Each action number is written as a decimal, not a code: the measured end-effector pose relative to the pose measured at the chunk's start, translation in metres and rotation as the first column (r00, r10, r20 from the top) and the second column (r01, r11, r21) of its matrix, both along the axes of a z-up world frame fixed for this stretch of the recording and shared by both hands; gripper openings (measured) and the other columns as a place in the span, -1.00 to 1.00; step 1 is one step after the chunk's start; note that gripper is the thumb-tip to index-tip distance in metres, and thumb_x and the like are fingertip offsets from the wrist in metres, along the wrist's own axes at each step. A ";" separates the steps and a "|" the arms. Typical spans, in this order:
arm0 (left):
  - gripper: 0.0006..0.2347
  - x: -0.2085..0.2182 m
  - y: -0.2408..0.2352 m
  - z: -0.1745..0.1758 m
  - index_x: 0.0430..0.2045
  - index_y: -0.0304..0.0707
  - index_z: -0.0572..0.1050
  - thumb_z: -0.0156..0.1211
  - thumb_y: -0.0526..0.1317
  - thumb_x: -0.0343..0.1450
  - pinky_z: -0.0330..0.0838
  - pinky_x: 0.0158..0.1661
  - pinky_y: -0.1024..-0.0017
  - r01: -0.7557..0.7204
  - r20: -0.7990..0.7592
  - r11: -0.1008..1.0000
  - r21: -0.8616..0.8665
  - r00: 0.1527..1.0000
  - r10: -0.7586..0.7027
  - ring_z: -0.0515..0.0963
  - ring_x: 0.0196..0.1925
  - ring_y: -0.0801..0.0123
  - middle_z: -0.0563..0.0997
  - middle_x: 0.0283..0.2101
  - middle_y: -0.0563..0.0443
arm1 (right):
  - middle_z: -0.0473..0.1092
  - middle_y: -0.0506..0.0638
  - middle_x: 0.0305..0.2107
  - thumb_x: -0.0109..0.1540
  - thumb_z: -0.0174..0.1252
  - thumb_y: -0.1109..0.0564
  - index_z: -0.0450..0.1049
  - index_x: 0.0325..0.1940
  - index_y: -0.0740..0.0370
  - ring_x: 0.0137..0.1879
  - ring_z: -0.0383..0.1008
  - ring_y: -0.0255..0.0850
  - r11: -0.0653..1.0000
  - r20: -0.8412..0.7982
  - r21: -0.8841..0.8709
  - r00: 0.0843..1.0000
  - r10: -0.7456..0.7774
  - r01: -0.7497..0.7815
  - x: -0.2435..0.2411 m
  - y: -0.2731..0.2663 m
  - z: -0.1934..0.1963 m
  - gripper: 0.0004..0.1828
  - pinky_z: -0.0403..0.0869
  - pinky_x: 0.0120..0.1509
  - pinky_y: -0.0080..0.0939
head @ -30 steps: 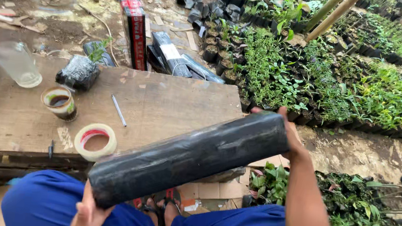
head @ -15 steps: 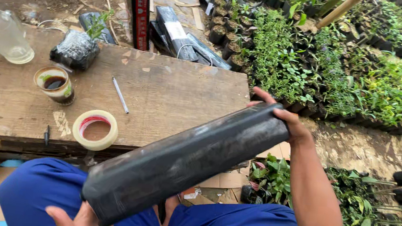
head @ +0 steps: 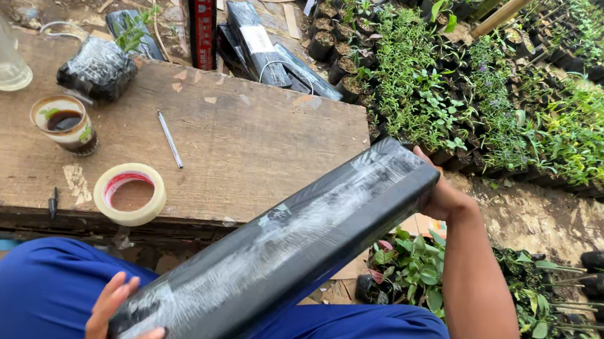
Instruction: The person wraps a long rectangular object in black plastic, folds the ends, and secures it with clear packing tape. They then write on a small cardboard label and attach it to the package before placing it aside.
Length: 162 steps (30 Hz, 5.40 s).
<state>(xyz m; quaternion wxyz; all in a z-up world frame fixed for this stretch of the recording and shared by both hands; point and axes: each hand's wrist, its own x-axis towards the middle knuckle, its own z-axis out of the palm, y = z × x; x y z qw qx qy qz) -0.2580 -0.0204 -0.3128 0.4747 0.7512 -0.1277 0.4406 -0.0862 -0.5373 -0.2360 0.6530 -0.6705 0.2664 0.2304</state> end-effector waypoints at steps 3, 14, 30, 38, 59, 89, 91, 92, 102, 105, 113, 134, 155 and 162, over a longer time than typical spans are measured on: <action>-0.58 -0.006 0.032 -0.050 0.01 0.47 0.47 0.38 -0.08 0.26 0.43 0.26 -0.03 0.026 0.179 0.992 0.126 0.983 -0.049 0.40 0.31 -0.10 0.38 0.12 -0.15 | 0.45 0.24 0.13 0.21 -0.06 -0.60 0.33 0.38 0.35 0.22 0.46 0.09 0.973 0.040 0.215 0.996 0.078 -0.085 -0.016 0.003 0.005 0.05 0.44 0.32 0.18; -0.14 0.003 0.023 -0.021 0.51 -0.28 -0.20 -0.28 0.39 0.45 -0.10 0.40 -0.32 0.148 0.482 -0.466 -0.872 0.424 -0.767 0.08 0.54 -0.26 0.07 0.53 -0.39 | 0.39 0.29 0.22 0.21 0.21 -0.18 0.22 0.45 0.39 0.23 0.49 0.07 0.819 0.437 0.477 0.894 0.094 -0.320 -0.002 -0.016 -0.021 -0.13 0.42 0.38 0.13; 0.09 0.002 -0.058 -0.056 0.46 -0.40 -0.30 0.26 0.24 0.21 -0.02 0.44 0.05 0.143 -0.257 0.279 -0.950 0.152 -0.954 0.14 0.53 -0.13 0.07 0.48 -0.45 | 0.48 -0.05 -0.01 0.17 0.26 -0.22 0.32 0.39 0.26 0.04 0.50 -0.21 0.977 0.262 0.033 0.946 0.193 -0.208 0.072 0.091 0.022 -0.19 0.53 0.12 0.02; 0.26 -0.013 -0.112 -0.032 0.44 -0.40 -0.36 0.61 0.08 0.06 0.07 0.40 0.12 0.493 -0.546 0.697 -0.520 0.436 -0.716 0.21 0.50 -0.10 0.13 0.44 -0.45 | 0.17 0.11 0.37 0.05 0.36 -0.27 -0.40 0.66 -0.01 0.39 0.28 -0.06 0.962 0.617 -0.228 0.742 0.262 -0.150 -0.028 0.205 0.045 0.36 0.36 0.33 0.04; -0.32 0.037 -0.070 -0.056 0.26 -0.23 0.28 0.22 0.21 0.34 0.29 0.30 -0.17 -0.043 0.512 -0.570 -0.821 0.386 -0.767 0.44 0.31 0.00 0.49 0.24 -0.15 | -0.10 0.00 0.51 -0.10 0.48 0.18 -0.24 0.59 -0.26 0.61 -0.14 0.02 -0.530 -0.514 -0.822 -0.127 0.848 -0.210 0.038 0.237 0.064 0.37 -0.29 0.58 0.41; -0.70 0.017 -0.066 -0.125 0.03 -0.29 0.45 0.04 -0.10 0.50 0.45 0.13 0.31 -0.525 -0.297 0.156 -0.837 0.196 -0.935 0.56 0.14 0.24 0.59 0.07 -0.04 | 0.56 0.09 -0.27 0.26 0.09 0.16 0.56 -0.06 0.04 -0.10 0.58 0.08 0.251 0.101 -0.953 0.603 0.791 -0.169 -0.081 0.092 -0.108 -0.80 0.50 -0.04 0.06; -0.69 -0.005 -0.076 -0.126 0.04 -0.28 0.46 0.05 -0.10 0.50 0.45 0.13 0.31 -0.405 -0.351 0.365 -0.838 -0.110 -0.930 0.56 0.13 0.23 0.59 0.07 -0.04 | 0.62 0.11 -0.34 0.37 0.13 0.03 0.59 -0.11 0.14 -0.22 0.66 -0.09 0.611 0.333 -0.791 0.867 0.371 0.042 -0.084 0.048 -0.091 -0.81 0.57 -0.09 -0.13; -0.69 -0.017 -0.081 -0.126 0.04 -0.28 0.46 0.06 -0.10 0.49 0.44 0.13 0.31 -0.299 -0.374 0.431 -0.851 -0.231 -0.898 0.57 0.13 0.23 0.59 0.07 -0.05 | 0.64 0.12 -0.40 0.41 0.14 0.03 0.60 -0.16 0.21 -0.28 0.69 -0.15 0.657 0.374 -0.741 0.899 0.228 0.142 -0.086 0.032 -0.083 -0.77 0.59 -0.12 -0.16; -0.67 -0.063 -0.082 -0.102 0.07 -0.26 0.49 0.10 -0.10 0.48 0.42 0.12 0.33 0.829 -0.713 0.138 -0.542 -0.366 -0.597 0.58 0.10 0.21 0.60 0.06 -0.06 | 0.49 0.09 -0.58 0.21 0.39 0.07 0.61 -0.03 0.25 -0.45 0.44 -0.24 0.666 0.462 -0.624 0.880 -0.107 0.409 -0.127 0.030 -0.032 -0.69 0.39 -0.34 -0.25; -0.66 -0.064 -0.076 -0.096 0.08 -0.25 0.49 0.12 -0.10 0.47 0.42 0.11 0.33 0.930 -0.725 0.008 -0.367 -0.280 -0.629 0.58 0.09 0.20 0.60 0.05 -0.06 | 0.45 0.12 -0.56 0.27 0.36 0.05 0.67 -0.10 0.20 -0.44 0.40 -0.18 0.589 0.335 -0.747 0.940 -0.067 0.308 -0.135 0.018 -0.047 -0.79 0.35 -0.34 -0.15; -0.65 -0.061 -0.067 -0.093 0.11 -0.23 0.52 0.16 -0.10 0.46 0.40 0.10 0.34 0.973 -0.699 -0.156 -0.173 -0.233 -0.676 0.59 0.07 0.18 0.60 0.05 -0.07 | 0.64 0.02 -0.21 0.16 0.33 0.22 0.71 -0.18 0.17 -0.21 0.66 -0.12 0.475 -0.746 -0.242 0.476 0.467 -0.846 -0.086 -0.060 -0.221 -0.84 0.54 0.03 0.11; -0.67 0.039 -0.156 -0.087 0.04 -0.23 0.44 0.23 -0.28 0.38 0.49 0.01 0.10 0.929 -0.924 0.346 0.131 0.241 -0.297 0.57 0.06 -0.06 0.57 0.02 -0.16 | 0.51 0.18 0.08 0.22 0.26 -0.27 0.43 0.30 0.08 0.07 0.54 0.09 0.231 -0.721 -0.173 0.283 0.632 -0.957 -0.111 0.044 -0.291 -0.34 0.52 0.13 0.11; -0.76 0.094 -0.199 -0.239 -0.33 -0.22 0.69 0.48 -0.13 0.23 0.53 -0.22 0.22 0.887 -0.929 0.413 -0.208 -0.047 -0.367 0.71 -0.27 0.11 0.70 -0.33 -0.19 | 0.54 0.20 0.00 0.38 -0.03 -0.24 0.57 0.15 0.10 0.11 0.53 0.06 0.435 -0.182 -0.491 0.578 0.796 -0.755 -0.126 0.099 -0.312 -0.50 0.45 0.19 -0.01; -0.81 0.085 -0.203 -0.233 -0.37 -0.19 0.73 0.47 -0.14 0.24 0.55 -0.21 0.23 0.788 -0.904 0.579 -0.207 0.073 -0.422 0.71 -0.30 0.11 0.71 -0.35 -0.16 | 0.52 0.04 0.04 0.35 0.07 -0.20 0.49 0.19 0.00 0.06 0.51 -0.05 0.936 -0.385 -0.076 0.876 0.289 -0.343 -0.126 0.090 -0.288 -0.58 0.51 0.11 0.06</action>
